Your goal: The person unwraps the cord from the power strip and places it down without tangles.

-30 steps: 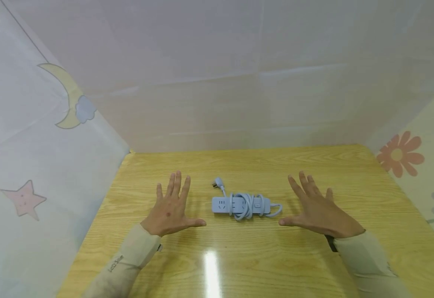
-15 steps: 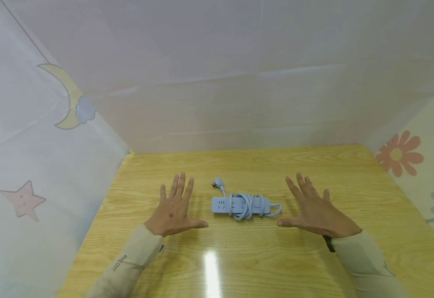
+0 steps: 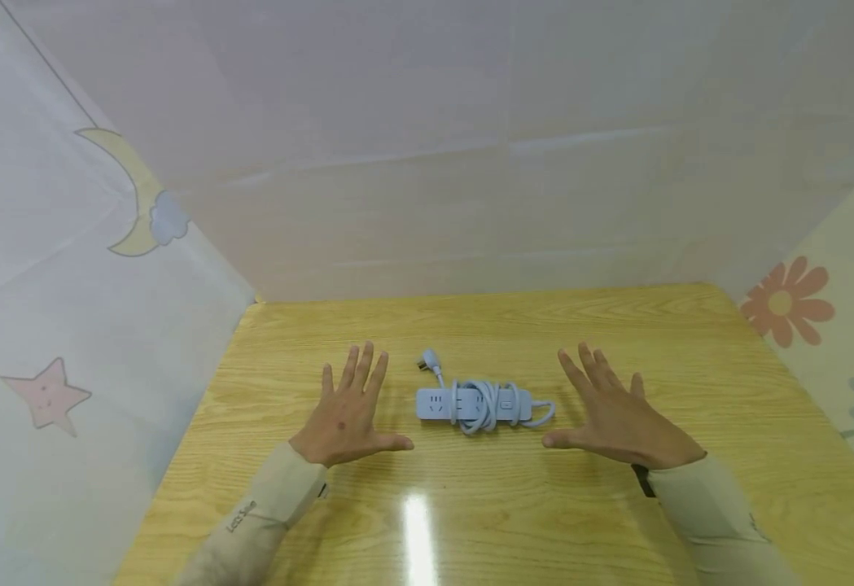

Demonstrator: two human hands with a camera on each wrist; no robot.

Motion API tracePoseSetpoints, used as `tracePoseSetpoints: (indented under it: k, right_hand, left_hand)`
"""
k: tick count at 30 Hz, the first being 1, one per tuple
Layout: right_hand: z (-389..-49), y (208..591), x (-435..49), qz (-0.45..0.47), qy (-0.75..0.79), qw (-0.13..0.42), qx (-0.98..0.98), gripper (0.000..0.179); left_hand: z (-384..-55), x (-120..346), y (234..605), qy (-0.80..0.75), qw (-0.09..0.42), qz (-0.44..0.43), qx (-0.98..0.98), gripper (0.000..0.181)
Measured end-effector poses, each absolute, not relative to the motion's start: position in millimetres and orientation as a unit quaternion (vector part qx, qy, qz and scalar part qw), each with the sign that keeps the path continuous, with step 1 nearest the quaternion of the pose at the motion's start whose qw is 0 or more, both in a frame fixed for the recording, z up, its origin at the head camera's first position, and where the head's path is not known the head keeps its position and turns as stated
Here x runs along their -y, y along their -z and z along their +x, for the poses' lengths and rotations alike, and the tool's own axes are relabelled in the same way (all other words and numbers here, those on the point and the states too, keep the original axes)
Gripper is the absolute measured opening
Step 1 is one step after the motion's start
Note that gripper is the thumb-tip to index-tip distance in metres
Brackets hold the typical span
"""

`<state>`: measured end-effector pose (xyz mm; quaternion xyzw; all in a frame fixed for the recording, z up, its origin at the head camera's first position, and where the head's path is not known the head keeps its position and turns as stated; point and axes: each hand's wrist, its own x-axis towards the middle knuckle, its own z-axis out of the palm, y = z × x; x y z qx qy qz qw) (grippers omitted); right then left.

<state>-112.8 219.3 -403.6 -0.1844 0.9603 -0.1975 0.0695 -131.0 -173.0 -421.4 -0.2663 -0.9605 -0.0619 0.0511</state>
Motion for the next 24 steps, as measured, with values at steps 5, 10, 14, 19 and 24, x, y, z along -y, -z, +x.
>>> tracePoseSetpoints:
  k: [5, 10, 14, 19, 24]
  right_hand:
    - [-113, 405, -219, -0.186, 0.204, 0.072, -0.958, 0.119]
    - [-114, 409, -219, -0.187, 0.212, 0.078, -0.956, 0.12]
    - [-114, 412, -220, -0.187, 0.215, 0.081, -0.955, 0.119]
    - [-114, 413, -220, -0.188, 0.214, 0.081, -0.955, 0.119]
    - [-116, 414, -219, -0.187, 0.216, 0.085, -0.954, 0.119]
  left_hand:
    - [-131, 172, 425, 0.06, 0.057, -0.273, 0.958, 0.128]
    - [-132, 170, 428, 0.056, 0.058, -0.279, 0.957, 0.127]
    - [-134, 168, 430, 0.057, 0.051, -0.278, 0.957, 0.127]
    - [-135, 167, 431, 0.068, 0.038, -0.278, 0.957, 0.126]
    - [-136, 165, 433, 0.061, 0.037, -0.28, 0.957, 0.125]
